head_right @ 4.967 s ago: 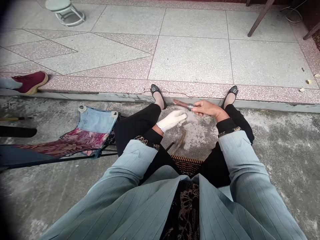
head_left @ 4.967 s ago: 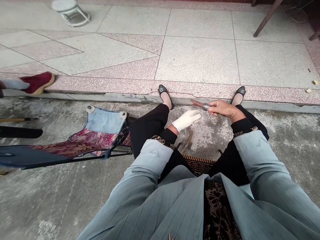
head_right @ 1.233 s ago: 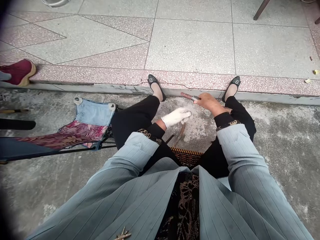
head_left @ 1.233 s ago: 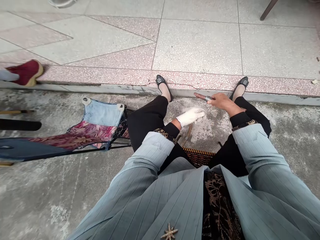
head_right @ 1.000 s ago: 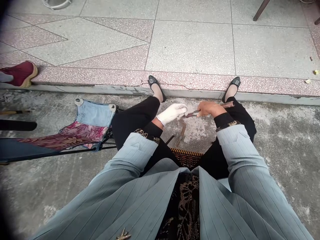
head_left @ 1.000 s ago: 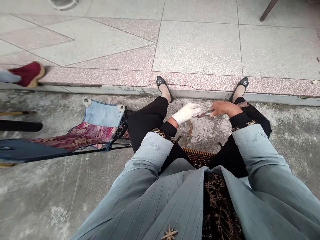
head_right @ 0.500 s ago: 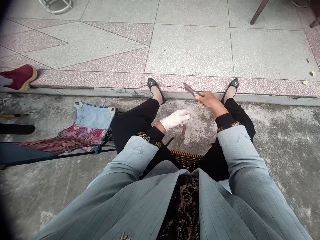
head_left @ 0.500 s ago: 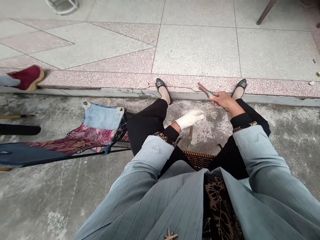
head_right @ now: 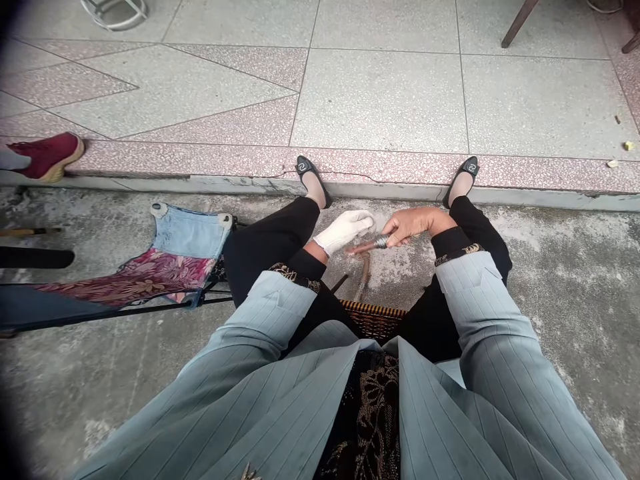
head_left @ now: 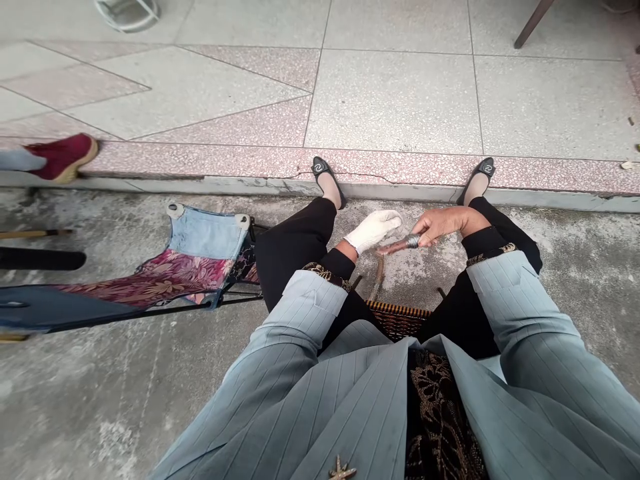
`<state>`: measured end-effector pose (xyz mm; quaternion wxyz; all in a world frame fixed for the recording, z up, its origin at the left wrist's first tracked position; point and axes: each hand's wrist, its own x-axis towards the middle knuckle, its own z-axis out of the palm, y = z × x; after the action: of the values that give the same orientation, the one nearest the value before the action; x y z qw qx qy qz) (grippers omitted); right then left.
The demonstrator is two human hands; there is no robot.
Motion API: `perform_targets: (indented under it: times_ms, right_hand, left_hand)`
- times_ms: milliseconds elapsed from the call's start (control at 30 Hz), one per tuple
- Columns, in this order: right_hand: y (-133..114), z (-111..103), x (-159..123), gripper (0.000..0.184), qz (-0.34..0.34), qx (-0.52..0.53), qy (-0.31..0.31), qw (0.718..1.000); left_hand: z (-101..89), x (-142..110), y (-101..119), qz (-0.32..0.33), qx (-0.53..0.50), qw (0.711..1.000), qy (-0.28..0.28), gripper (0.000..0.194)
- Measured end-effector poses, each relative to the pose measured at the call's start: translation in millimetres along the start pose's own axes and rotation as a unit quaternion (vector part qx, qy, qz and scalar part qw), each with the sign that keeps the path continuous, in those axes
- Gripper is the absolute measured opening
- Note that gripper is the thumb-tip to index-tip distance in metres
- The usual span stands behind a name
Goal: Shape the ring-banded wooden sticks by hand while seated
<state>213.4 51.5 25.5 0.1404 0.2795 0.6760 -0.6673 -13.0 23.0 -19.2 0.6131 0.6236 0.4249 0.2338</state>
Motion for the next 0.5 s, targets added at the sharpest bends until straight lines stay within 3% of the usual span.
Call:
perform_targets:
  times_ms: [67,133,200,267,367,433,500]
  right_hand:
    - [1,-3,-4,0.039,-0.048,0.047,0.121,0.990]
    - [5,-8,-6,0.038,-0.067,0.100,0.295,0.948]
    - [9,-13,-5,0.035,-0.029,0.115,0.442,0.889]
    - [10,-16,-3,0.033,0.069,0.043,0.502,0.861]
    - [8,-15,3,0.031,0.217,-0.159,0.435,0.859]
    - [7,-10,8,0.027,0.267,-0.230,0.329,0.876]
    - [8,-5,12,0.024,0.275,-0.219,0.196,0.915]
  left_hand:
    - [1.5,1,-1,0.001,0.000,1.000,0.024,0.030]
    - [4.5,-1,0,-0.010,-0.008,1.000,0.026,0.030]
    - [8.5,-4,4,-0.018,-0.016,1.000,-0.020,0.033]
    - [12.2,-7,8,-0.012,-0.020,0.997,-0.073,0.034]
    - [14.0,-8,9,-0.005,0.007,0.995,-0.097,0.035]
    - [12.0,-7,8,0.003,0.039,0.995,-0.090,0.034]
    - [8.7,-6,6,0.015,0.070,0.994,-0.088,0.034]
